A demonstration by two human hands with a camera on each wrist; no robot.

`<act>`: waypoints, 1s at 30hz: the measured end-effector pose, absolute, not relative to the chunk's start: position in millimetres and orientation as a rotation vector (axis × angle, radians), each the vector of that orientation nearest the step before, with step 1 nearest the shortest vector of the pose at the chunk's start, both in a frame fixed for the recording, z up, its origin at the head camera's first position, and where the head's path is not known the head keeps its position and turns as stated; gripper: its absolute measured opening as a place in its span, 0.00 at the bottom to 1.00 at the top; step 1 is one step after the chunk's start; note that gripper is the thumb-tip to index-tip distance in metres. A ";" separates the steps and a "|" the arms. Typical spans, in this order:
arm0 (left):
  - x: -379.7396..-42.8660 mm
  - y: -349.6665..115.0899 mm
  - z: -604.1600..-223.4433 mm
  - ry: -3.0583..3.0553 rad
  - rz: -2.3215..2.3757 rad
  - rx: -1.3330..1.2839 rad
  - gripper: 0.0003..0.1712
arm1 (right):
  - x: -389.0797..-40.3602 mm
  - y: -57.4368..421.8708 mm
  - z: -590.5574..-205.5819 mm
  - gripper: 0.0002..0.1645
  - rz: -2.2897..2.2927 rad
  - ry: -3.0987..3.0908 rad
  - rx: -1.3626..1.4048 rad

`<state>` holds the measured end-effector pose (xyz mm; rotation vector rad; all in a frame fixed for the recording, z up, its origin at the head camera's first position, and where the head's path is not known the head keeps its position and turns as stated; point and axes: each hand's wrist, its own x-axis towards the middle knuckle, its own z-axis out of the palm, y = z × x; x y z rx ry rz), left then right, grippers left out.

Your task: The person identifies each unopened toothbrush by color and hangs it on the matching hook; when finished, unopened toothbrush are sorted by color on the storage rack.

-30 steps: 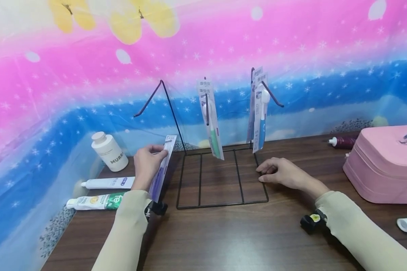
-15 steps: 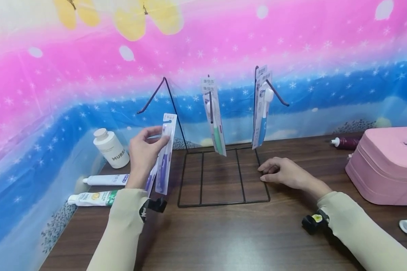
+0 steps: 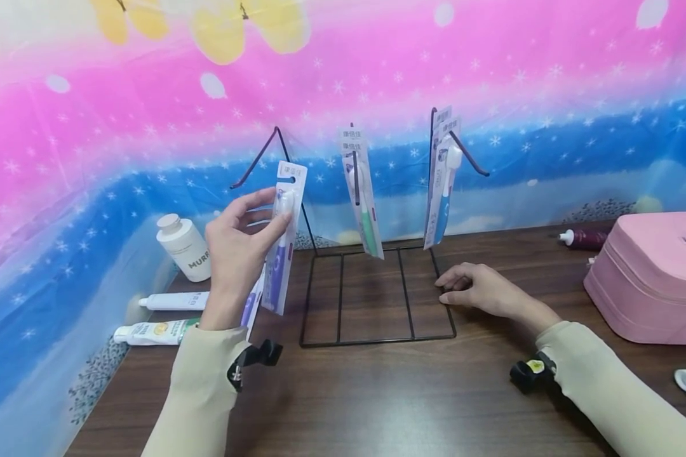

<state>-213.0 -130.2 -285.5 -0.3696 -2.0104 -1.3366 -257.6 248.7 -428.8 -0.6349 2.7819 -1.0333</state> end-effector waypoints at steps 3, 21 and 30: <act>-206.2 -126.7 -278.9 -1.954 -1.353 -0.393 0.22 | -257.0 249.3 -429.5 0.22 -1.035 2.786 -0.629; -172.6 -108.7 -250.4 -1.773 -1.439 -0.367 0.23 | -256.5 249.6 -428.2 0.22 -1.037 2.777 -0.622; -171.8 -108.5 -250.2 -1.777 -1.436 -0.329 0.24 | -255.5 248.2 -424.4 0.22 -1.029 2.787 -0.644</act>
